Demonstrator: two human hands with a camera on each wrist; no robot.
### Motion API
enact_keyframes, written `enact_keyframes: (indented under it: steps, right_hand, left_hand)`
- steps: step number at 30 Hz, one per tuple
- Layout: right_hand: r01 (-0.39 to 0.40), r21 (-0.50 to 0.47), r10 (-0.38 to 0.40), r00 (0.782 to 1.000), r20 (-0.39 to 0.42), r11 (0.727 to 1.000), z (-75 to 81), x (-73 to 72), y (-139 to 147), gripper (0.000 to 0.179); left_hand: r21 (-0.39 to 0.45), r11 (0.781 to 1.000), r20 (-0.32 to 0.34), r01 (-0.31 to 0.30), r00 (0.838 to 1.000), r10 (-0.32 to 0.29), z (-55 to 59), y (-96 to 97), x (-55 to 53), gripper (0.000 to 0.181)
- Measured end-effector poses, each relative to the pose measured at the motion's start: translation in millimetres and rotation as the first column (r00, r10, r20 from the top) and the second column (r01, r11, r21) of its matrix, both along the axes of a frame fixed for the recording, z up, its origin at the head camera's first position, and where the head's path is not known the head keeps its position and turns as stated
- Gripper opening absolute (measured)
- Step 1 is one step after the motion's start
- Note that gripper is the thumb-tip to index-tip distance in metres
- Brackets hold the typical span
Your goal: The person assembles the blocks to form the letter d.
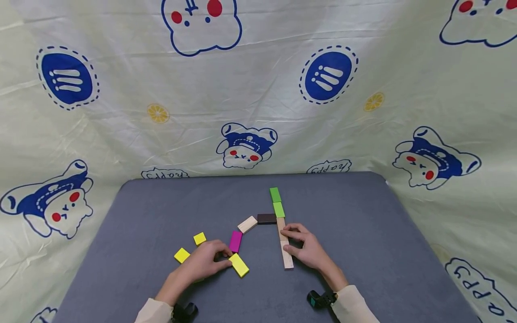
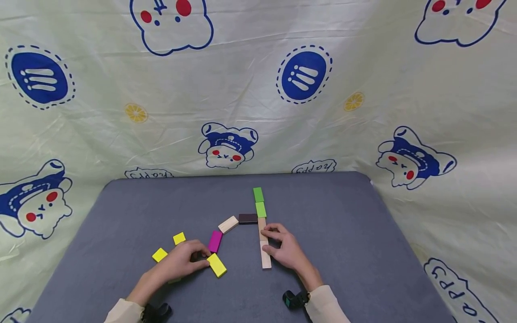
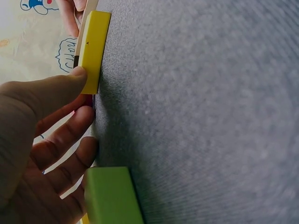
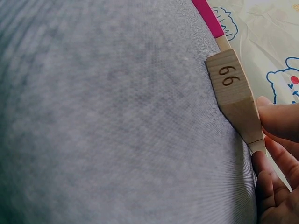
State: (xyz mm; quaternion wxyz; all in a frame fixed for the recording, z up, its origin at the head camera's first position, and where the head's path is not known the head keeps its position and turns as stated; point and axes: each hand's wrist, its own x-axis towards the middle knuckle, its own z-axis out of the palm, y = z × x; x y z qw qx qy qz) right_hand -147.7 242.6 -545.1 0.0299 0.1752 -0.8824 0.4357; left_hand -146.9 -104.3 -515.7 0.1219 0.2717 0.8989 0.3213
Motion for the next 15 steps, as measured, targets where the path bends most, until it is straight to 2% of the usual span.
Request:
enact_keyframes:
  steps: [8, 15]
  right_hand:
    - [0.000, 0.003, 0.000, 1.000, 0.025, 1.000, -1.5, -1.6, 0.5, 0.043]
    - [0.003, 0.003, -0.003, 1.000, 0.021, 1.000, -2.3, -1.7, 1.4, 0.043]
  left_hand:
    - [-0.003, 1.000, 0.011, -0.004, 1.000, 0.004, 0.1, 0.4, -0.7, 0.015]
    - [0.017, 1.000, -0.031, 0.026, 0.999, -0.025, 3.9, -5.7, 0.2, 0.013]
